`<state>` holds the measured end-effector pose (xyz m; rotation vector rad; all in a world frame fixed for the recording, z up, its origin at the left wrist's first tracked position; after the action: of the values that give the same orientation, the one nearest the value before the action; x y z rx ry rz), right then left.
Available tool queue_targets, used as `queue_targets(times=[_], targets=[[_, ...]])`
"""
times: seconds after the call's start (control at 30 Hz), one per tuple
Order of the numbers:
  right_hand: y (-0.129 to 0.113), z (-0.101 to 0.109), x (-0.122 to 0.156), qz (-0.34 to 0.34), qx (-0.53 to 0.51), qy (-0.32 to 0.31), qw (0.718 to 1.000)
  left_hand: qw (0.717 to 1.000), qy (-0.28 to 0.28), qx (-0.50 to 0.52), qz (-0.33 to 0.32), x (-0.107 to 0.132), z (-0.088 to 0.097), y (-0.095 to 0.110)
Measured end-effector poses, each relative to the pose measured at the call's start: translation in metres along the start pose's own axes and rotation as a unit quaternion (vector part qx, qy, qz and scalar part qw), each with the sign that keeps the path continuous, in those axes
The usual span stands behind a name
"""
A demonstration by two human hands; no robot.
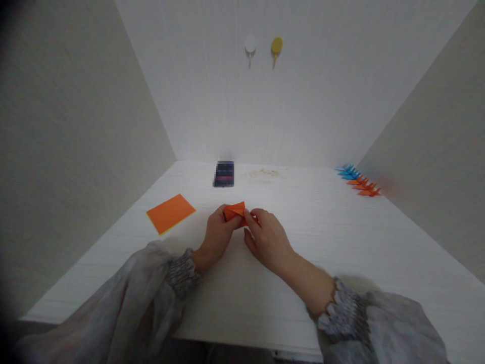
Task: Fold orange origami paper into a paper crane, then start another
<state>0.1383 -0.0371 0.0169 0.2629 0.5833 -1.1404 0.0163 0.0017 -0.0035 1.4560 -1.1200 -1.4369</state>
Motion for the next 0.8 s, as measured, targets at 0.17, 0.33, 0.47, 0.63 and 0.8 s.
queue_targets(times=[0.17, 0.33, 0.47, 0.63, 0.8], targets=[[-0.002, 0.0, -0.003, 0.01, 0.058, 0.013, 0.998, 0.996, -0.04, 0.081, 0.002, 0.001, -0.005, 0.006], [-0.006, 0.003, -0.005, 0.03, 0.094, 0.01, 0.995, 0.989, -0.02, 0.141, 0.039, 0.001, -0.005, 0.007], [-0.007, 0.003, -0.004, 0.038, 0.077, 0.002, 0.996, 0.99, -0.013, 0.135, 0.046, 0.0, -0.004, 0.007], [-0.002, 0.008, 0.0, -0.028, -0.095, 0.003, 0.995, 0.987, -0.038, 0.139, 0.072, 0.0, -0.002, 0.009], [0.007, 0.017, -0.001, -0.172, -0.362, 0.008, 0.916, 0.984, -0.07, 0.151, 0.069, 0.001, -0.003, 0.01]])
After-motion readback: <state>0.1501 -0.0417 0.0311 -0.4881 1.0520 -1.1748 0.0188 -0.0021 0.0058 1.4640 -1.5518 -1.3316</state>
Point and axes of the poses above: each hand's wrist, its own x-axis away from the middle knuckle, its own z-axis out of the back of the hand, y = z × x, the point moved 2 cm from there along -x, towards the middle knuckle, and after that the axes turned 9 degrees about -z, right-handed, at the moved point
